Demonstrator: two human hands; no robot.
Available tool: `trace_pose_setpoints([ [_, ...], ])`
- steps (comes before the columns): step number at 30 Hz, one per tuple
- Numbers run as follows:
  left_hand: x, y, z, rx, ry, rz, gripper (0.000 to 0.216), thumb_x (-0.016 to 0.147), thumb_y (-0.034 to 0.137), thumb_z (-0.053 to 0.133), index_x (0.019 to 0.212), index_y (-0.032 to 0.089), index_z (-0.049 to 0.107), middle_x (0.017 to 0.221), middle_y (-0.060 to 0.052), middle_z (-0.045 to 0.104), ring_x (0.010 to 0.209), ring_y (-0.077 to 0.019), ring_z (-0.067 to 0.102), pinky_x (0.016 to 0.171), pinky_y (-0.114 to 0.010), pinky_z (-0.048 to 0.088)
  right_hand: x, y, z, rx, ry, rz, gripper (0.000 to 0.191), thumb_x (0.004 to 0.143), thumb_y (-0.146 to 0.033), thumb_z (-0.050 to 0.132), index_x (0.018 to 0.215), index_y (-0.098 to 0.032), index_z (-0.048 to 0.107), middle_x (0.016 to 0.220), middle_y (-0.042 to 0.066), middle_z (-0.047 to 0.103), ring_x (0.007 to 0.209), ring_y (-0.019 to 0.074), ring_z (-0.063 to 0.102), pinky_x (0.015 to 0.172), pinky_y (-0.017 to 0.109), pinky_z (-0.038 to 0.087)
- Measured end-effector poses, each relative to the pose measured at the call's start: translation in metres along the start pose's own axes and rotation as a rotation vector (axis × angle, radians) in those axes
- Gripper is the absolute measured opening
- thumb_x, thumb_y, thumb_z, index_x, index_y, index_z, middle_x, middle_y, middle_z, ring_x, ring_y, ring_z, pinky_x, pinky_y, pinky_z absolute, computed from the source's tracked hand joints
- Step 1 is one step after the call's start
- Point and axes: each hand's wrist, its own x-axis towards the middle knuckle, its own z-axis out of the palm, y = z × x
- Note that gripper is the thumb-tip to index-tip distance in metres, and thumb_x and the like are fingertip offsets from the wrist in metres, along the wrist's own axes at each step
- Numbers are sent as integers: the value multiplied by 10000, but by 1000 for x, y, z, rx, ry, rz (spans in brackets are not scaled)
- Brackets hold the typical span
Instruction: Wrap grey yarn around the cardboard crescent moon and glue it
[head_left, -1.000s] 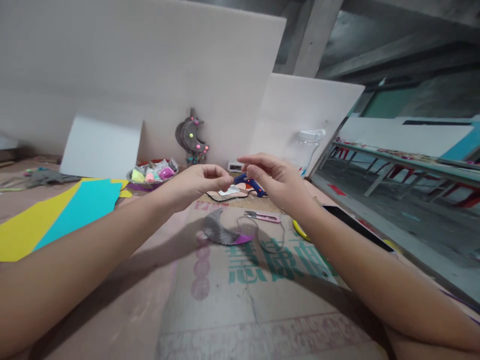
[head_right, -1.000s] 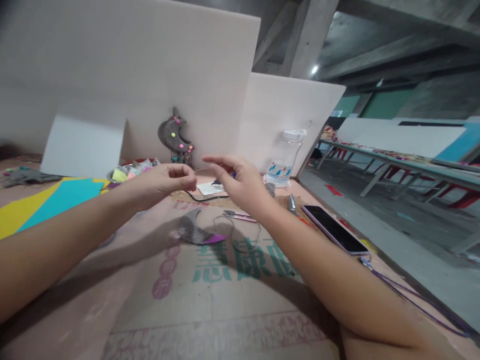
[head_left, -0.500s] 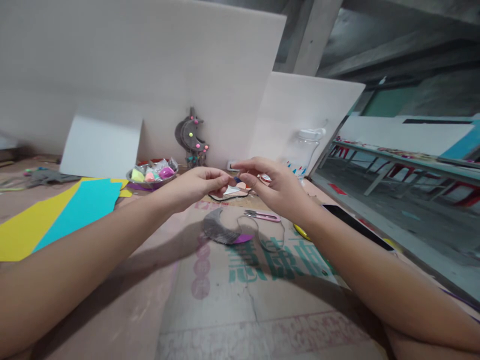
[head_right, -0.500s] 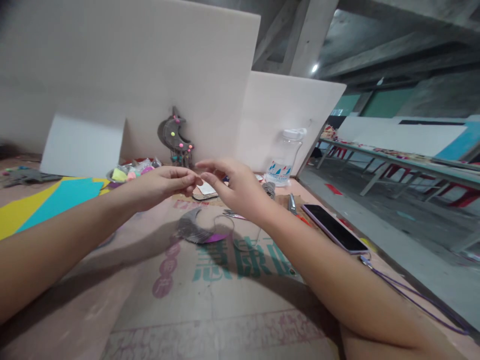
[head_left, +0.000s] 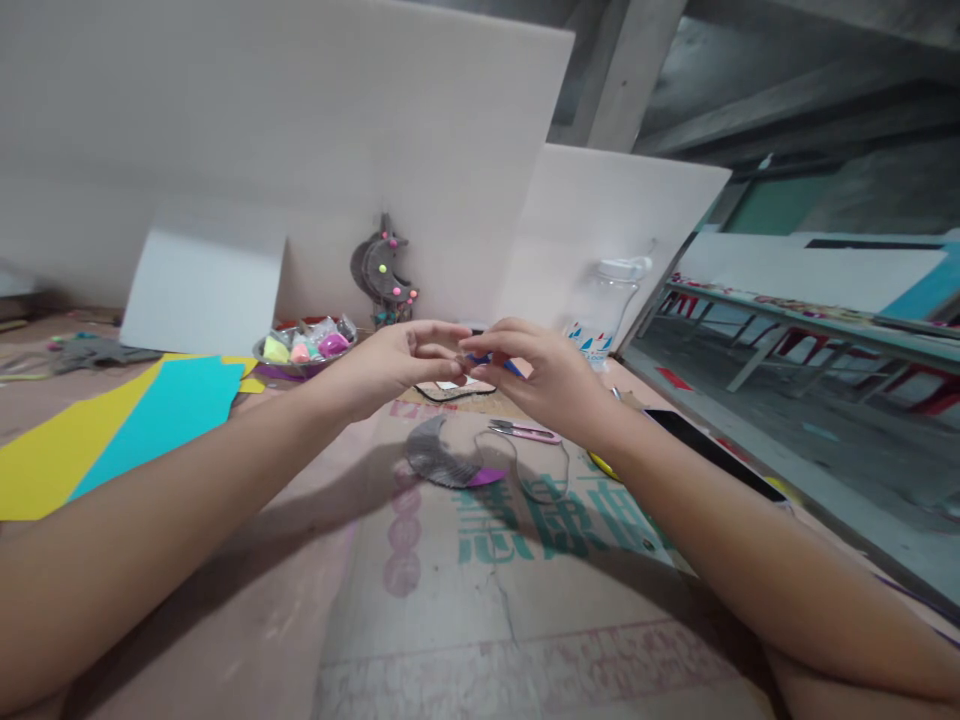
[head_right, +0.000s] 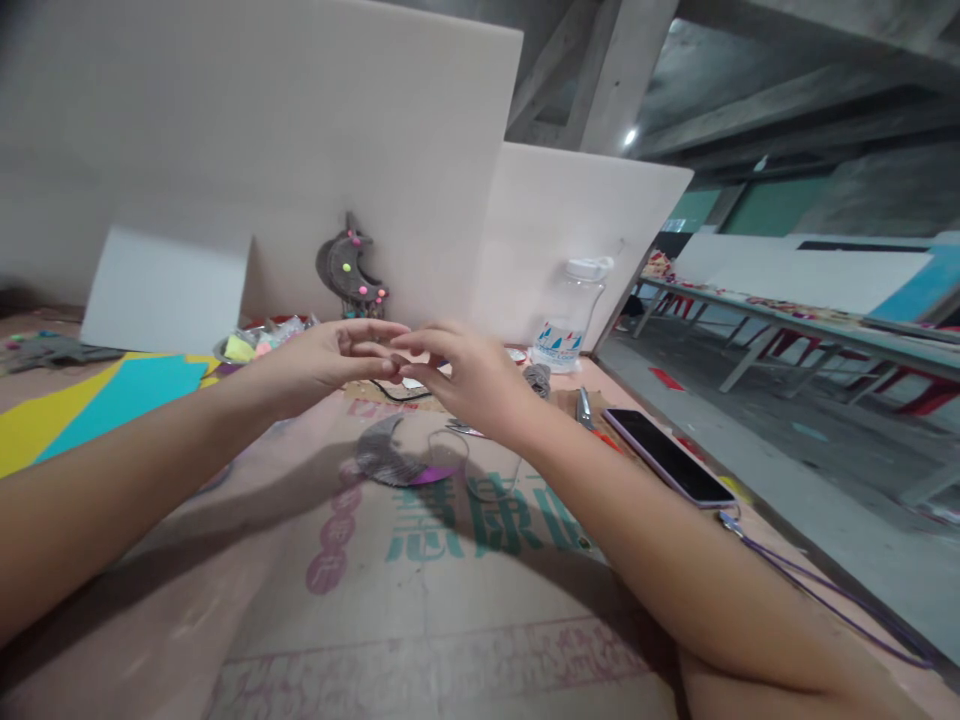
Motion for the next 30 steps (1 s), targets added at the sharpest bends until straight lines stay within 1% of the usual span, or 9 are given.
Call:
trace_pose_setpoints([
  [5,0,-3,0,-14,-6,-4,515,714,330,747,1192,216,592,1009,-63,728,978,-200,653,897,-359,462,-5,6,15,-16,77,-41,153,865,-238,581,944,-219,710,903,48,662,783,137,610,692,263,458],
  [8,-1,-2,2,25,-123,34,429,760,359,703,1156,209,631,1107,-70,698,1036,-199,625,915,-342,455,-5,8,16,-11,108,-30,120,849,-223,590,852,-218,710,849,33,652,756,136,601,679,263,451],
  [11,-1,0,4,97,-212,27,350,820,422,621,1098,214,671,1124,-56,686,1051,-187,607,913,-314,450,-3,6,10,-18,105,3,116,840,-193,584,785,-205,686,813,25,638,747,136,584,684,262,435],
  [14,-3,3,5,164,-179,2,371,821,480,595,1068,219,686,1094,-52,691,1021,-187,608,888,-302,455,-1,2,0,-61,90,20,143,863,-228,563,755,-185,645,746,17,610,686,126,542,636,252,396],
  [18,-4,5,3,208,-117,-10,420,822,513,574,1089,208,682,1079,-64,691,988,-185,612,871,-301,460,0,-1,-13,-133,91,114,292,919,-326,490,692,-176,597,566,-16,519,544,103,449,552,250,325],
  [20,-3,6,0,239,-96,-21,422,816,509,580,1086,201,684,1071,-68,692,965,-189,618,858,-311,466,0,-1,-18,-124,98,157,336,932,-356,466,674,-177,585,536,-20,505,520,99,444,541,252,320],
  [22,-3,7,-3,280,-82,-30,413,807,492,593,1080,196,685,1055,-68,697,944,-195,623,850,-323,469,1,-2,-22,-50,106,181,311,929,-363,474,711,-176,591,570,-12,549,536,101,485,549,251,349],
  [26,-2,8,-7,334,-76,-53,368,796,430,611,1069,196,687,1038,-64,703,935,-201,627,846,-329,465,0,-6,-24,198,83,200,164,901,-334,524,906,-183,587,779,24,663,662,127,609,610,265,457],
  [30,-3,9,-8,344,-94,-50,348,782,434,619,1035,209,701,1021,-61,706,934,-207,624,831,-324,457,-2,-17,-21,262,-6,157,77,888,-229,505,934,-188,552,890,43,686,753,136,646,696,289,498],
])
